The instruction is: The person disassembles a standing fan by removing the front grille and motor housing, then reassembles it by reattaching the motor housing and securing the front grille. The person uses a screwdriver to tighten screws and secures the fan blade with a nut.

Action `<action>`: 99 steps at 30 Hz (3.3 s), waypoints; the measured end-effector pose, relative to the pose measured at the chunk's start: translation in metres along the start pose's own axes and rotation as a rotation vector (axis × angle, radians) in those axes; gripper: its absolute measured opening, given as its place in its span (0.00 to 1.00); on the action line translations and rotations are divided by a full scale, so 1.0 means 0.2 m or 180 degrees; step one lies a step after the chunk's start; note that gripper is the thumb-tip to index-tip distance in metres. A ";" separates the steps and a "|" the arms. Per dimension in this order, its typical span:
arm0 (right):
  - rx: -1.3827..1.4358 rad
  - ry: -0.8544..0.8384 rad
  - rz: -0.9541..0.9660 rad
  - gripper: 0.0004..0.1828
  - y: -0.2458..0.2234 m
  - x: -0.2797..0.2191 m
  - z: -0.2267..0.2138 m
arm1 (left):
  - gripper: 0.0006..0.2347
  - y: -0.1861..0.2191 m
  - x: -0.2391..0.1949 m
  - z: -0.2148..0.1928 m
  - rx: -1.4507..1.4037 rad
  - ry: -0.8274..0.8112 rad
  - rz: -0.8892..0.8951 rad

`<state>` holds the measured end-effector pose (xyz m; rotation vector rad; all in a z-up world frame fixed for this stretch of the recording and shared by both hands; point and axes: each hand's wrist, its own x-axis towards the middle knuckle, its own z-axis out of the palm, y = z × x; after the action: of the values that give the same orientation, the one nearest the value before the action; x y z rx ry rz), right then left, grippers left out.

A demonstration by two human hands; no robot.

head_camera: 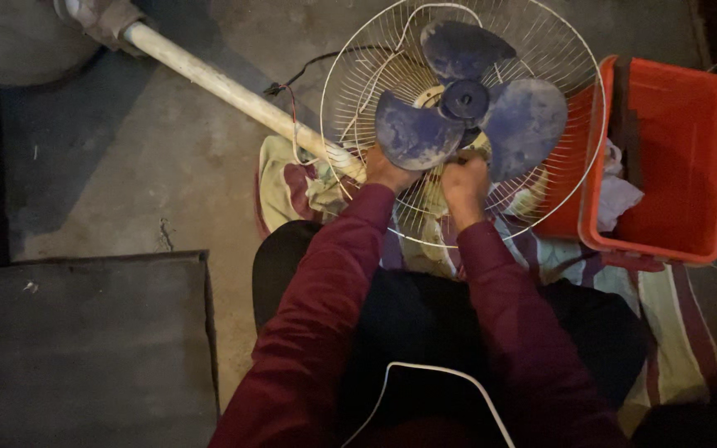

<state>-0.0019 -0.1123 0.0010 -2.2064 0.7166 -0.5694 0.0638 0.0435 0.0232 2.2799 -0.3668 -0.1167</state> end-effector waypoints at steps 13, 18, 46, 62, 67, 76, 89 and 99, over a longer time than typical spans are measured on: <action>-0.0193 -0.0060 0.0379 0.12 -0.06 0.07 -0.03 | 0.25 0.10 -0.06 -0.10 -0.0137 -0.0121 -0.0073; 0.0210 -0.0132 0.0112 0.12 -0.08 0.01 -0.09 | 0.25 0.10 -0.04 -0.10 -0.0194 -0.0166 -0.0017; -0.0646 -0.0037 0.0308 0.26 -0.31 -0.10 -0.12 | 0.23 0.10 -0.06 -0.08 0.0068 -0.0213 -0.0025; 0.0292 -0.0473 -0.1276 0.10 -0.28 -0.55 -0.80 | 0.15 0.28 -0.49 0.06 0.1033 -0.0846 0.0699; 0.0352 -0.0274 -0.1597 0.10 -0.24 -0.46 -0.86 | 0.18 0.42 -0.55 0.02 -0.0688 -0.0609 0.0931; 0.0455 0.0061 -0.1826 0.09 -0.20 -0.55 -0.87 | 0.14 0.43 -0.56 0.14 -0.2805 -0.1206 0.0087; 0.0146 0.0225 -0.2022 0.11 -0.15 -0.52 -0.83 | 0.24 0.55 -0.63 -0.05 -0.2208 -0.1294 0.0426; 0.0223 0.0358 -0.1953 0.09 -0.09 -0.49 -0.80 | 0.22 0.41 -0.58 0.14 -0.2332 -0.1202 0.0800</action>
<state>-0.1635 -0.1195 0.0974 -2.3297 0.0501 -1.0072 -0.0702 0.0068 0.0617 1.4694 -0.6757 -0.4732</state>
